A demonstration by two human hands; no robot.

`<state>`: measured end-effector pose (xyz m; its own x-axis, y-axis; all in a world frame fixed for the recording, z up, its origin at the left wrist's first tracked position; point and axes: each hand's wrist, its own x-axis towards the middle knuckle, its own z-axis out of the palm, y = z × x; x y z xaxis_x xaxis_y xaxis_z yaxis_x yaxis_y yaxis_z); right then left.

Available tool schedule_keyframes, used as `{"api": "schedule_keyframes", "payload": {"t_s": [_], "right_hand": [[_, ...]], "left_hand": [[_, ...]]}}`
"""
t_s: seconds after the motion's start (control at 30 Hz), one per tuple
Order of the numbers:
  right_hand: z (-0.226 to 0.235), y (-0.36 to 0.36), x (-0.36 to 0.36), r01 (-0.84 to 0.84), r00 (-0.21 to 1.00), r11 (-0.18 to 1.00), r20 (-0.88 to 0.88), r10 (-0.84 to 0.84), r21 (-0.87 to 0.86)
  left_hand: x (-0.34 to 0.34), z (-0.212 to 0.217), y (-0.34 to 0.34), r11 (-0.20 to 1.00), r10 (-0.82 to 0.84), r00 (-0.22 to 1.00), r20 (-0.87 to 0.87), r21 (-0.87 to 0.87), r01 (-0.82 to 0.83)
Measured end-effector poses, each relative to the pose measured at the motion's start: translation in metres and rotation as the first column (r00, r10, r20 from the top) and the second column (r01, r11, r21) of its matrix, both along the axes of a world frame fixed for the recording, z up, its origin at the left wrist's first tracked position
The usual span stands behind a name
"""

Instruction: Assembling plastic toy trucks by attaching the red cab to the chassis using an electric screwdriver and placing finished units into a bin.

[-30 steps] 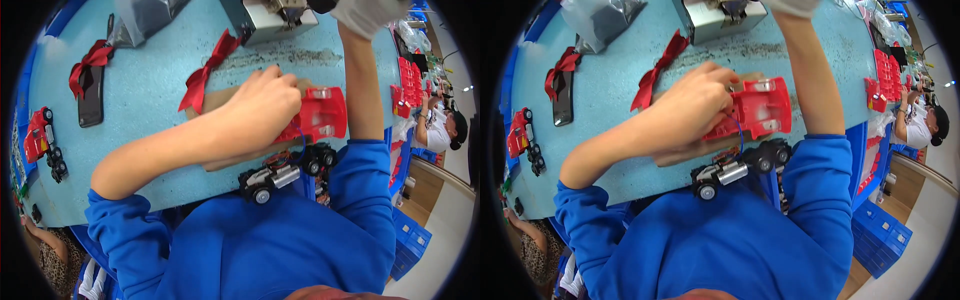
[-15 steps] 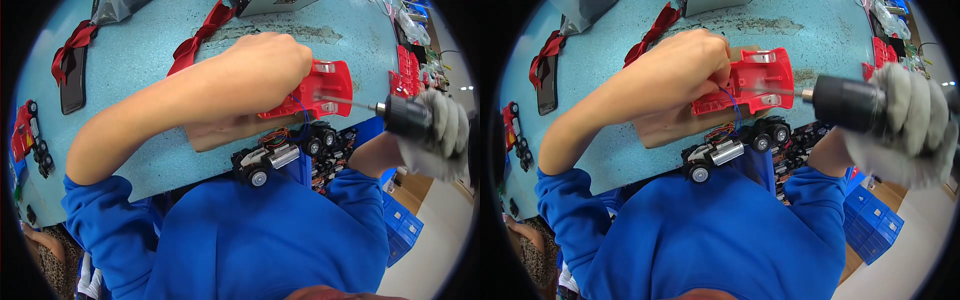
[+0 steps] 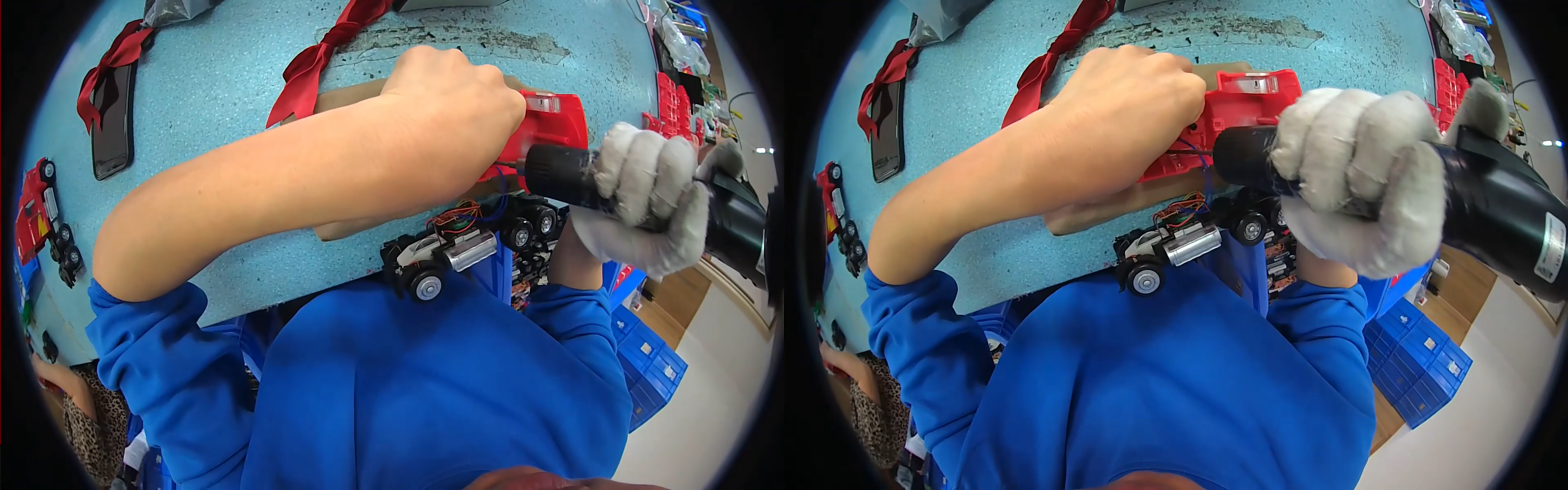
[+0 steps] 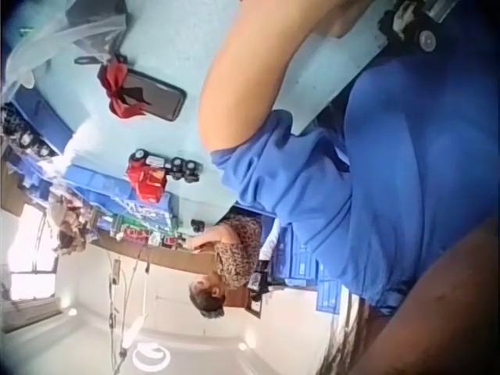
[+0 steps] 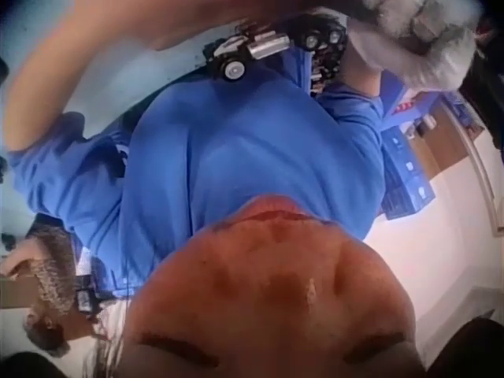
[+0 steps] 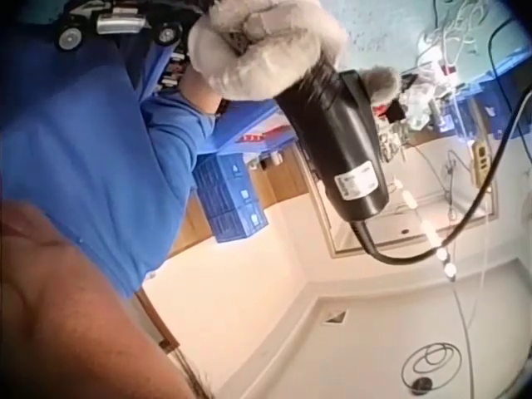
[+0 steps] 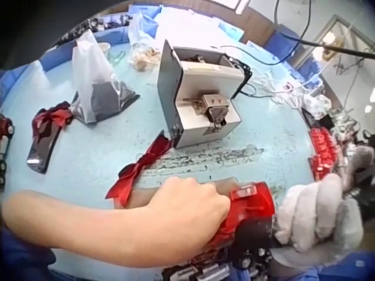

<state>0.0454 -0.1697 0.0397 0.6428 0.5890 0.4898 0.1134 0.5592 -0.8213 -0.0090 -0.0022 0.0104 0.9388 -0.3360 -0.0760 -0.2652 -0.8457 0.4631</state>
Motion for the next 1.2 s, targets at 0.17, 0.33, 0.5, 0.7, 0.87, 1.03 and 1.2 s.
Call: {"api": "schedule_keyframes", "payload": {"t_s": [0.17, 0.33, 0.5, 0.7, 0.87, 1.03, 1.2], "right_hand": [[0.001, -0.003, -0.005, 0.039, 0.999, 0.991, 0.010, -0.038, -0.128], [0.000, -0.002, -0.010, 0.028, 0.999, 0.999, 0.026, -0.027, -0.039], [0.001, 0.004, -0.009, -0.010, 0.988, 1.000, 0.153, 0.013, -0.025], [-0.001, 0.012, -0.015, -0.039, 0.901, 0.992, 0.425, 0.086, -0.119], [-0.002, 0.008, -0.013, -0.027, 0.902, 0.993, 0.425, 0.074, -0.114], [0.008, 0.004, -0.004, -0.080, 0.843, 0.973, 0.506, 0.182, -0.216], [0.016, 0.007, 0.004, -0.154, 0.759, 0.933, 0.565, 0.323, -0.325]], "left_hand": [[0.000, -0.002, 0.001, 1.000, -0.001, 1.000, 0.019, -0.017, 0.001], [0.000, -0.003, 0.001, 0.999, 0.002, 1.000, 0.032, -0.038, -0.001], [-0.003, -0.005, 0.001, 0.997, 0.022, 0.997, 0.071, -0.070, -0.017], [-0.002, -0.007, 0.011, 0.991, 0.018, 1.000, -0.011, -0.133, -0.019], [-0.036, -0.038, 0.036, 0.697, 0.155, 0.979, 0.131, -0.717, -0.014], [-0.051, -0.066, -0.002, 0.741, 0.378, 0.896, 0.232, -0.656, -0.143], [-0.052, -0.077, -0.013, 0.687, 0.503, 0.825, 0.257, -0.699, -0.201]]}}
